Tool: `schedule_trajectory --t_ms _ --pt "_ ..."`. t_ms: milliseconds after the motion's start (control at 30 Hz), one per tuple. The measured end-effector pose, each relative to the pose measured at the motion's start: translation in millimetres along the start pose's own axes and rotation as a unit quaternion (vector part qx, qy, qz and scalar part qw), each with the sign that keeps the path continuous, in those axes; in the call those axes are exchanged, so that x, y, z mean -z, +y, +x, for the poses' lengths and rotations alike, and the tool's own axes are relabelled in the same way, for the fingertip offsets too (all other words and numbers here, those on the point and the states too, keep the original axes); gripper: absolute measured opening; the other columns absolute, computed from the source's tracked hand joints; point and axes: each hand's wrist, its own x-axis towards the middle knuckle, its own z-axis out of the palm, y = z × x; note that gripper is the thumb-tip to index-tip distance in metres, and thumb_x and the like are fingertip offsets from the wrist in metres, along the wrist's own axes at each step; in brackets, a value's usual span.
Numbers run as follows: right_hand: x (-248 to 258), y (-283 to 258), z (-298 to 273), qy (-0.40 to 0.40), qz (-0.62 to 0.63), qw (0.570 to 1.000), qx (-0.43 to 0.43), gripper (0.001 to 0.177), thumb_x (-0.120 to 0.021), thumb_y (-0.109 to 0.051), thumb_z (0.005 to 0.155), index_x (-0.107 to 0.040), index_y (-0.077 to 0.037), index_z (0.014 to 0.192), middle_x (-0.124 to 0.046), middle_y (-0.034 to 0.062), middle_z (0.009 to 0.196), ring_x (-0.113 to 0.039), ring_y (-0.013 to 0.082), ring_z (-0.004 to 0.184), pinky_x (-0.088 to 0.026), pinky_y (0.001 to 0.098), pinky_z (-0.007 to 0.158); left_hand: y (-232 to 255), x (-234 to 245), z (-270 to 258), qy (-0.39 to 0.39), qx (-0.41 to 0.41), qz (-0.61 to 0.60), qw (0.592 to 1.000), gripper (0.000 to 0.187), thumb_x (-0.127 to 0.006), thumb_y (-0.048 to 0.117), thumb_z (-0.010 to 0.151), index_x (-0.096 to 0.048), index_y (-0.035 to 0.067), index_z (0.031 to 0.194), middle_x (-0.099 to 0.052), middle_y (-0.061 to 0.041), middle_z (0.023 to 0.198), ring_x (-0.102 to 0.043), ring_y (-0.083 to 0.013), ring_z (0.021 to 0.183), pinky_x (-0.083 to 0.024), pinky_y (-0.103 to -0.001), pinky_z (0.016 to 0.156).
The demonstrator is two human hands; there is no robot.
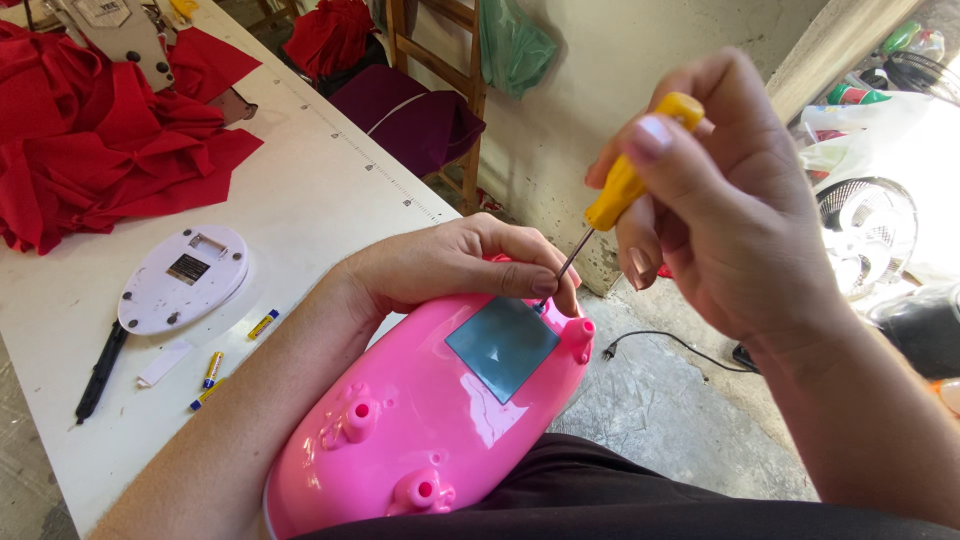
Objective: The person uses a yellow screwdriver to remove a screw from a pink plastic toy, then places the toy on the table. They insert two AA batteries into a black remote control and close the cover. Next, they insert two AA batteries into a white circular device and close its battery compartment.
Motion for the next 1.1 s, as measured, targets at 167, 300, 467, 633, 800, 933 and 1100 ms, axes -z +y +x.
schedule_trajectory --t_ms 167,300,467,633,800,933,1100 --pt "-1 -23 1 0.057 -0.094 0.993 -0.05 0.03 -0.054 -0.01 0.104 -0.056 -0.002 0.133 -0.074 0.0173 0.109 -0.063 0.0121 0.062 -0.053 0.024 0.056 2 2 0 0.002 -0.012 0.014 1.0 0.03 -0.066 0.032 0.104 -0.077 0.007 0.115 -0.076 -0.005 0.113 -0.067 -0.0131 0.117 -0.052 -0.031 0.107" --pt "1 -21 0 0.043 -0.218 0.975 -0.014 0.02 -0.06 -0.006 0.099 -0.062 -0.002 0.118 -0.072 0.0133 0.103 -0.06 0.0086 0.063 -0.052 0.0237 0.052 3 -1 -1 0.009 0.005 0.016 1.0 0.031 -0.067 0.034 0.102 -0.078 0.007 0.114 -0.077 -0.005 0.113 -0.069 -0.0127 0.114 -0.054 -0.031 0.103" --pt "1 -6 -1 0.049 -0.216 0.974 0.047 0.024 -0.071 -0.004 0.105 -0.047 -0.006 0.107 -0.061 0.0087 0.09 -0.055 0.0076 0.055 -0.047 0.0234 0.048 3 -2 1 0.011 0.022 0.036 0.999 0.032 -0.066 0.035 0.099 -0.077 0.009 0.115 -0.078 -0.004 0.111 -0.069 -0.0119 0.11 -0.054 -0.03 0.1" --pt "0 -20 0 0.036 -0.199 0.979 0.003 0.025 -0.063 -0.009 0.1 -0.05 -0.01 0.121 -0.066 0.0058 0.101 -0.063 0.0076 0.062 -0.055 0.0203 0.053 1 0 2 0.007 0.013 -0.007 1.0 0.032 -0.067 0.035 0.101 -0.077 0.007 0.113 -0.077 -0.005 0.11 -0.07 -0.0131 0.11 -0.055 -0.03 0.101" --pt "5 -35 -2 0.018 -0.176 0.983 -0.043 0.036 -0.054 -0.009 0.1 -0.058 0.003 0.134 -0.072 0.0206 0.113 -0.07 0.0143 0.076 -0.061 0.0244 0.065 0 0 2 0.006 0.026 -0.008 1.0 0.031 -0.068 0.033 0.101 -0.079 0.006 0.112 -0.076 -0.005 0.108 -0.069 -0.0137 0.108 -0.055 -0.03 0.099" --pt "11 -24 -1 -0.01 -0.183 0.983 -0.013 0.027 -0.06 -0.004 0.103 -0.063 0.004 0.128 -0.072 0.0222 0.111 -0.071 0.0152 0.078 -0.062 0.0248 0.065 1 -1 0 0.002 0.027 0.019 0.999 0.03 -0.067 0.033 0.101 -0.079 0.008 0.112 -0.075 -0.004 0.111 -0.067 -0.0121 0.11 -0.053 -0.029 0.1" --pt "7 -10 -1 0.012 -0.185 0.982 0.027 0.025 -0.074 -0.004 0.098 -0.052 -0.002 0.112 -0.065 0.0123 0.1 -0.065 0.0119 0.075 -0.057 0.023 0.061 -2 -3 -1 -0.013 0.021 -0.037 0.999 0.03 -0.068 0.032 0.101 -0.077 0.007 0.115 -0.076 -0.005 0.113 -0.066 -0.0127 0.112 -0.053 -0.031 0.102"
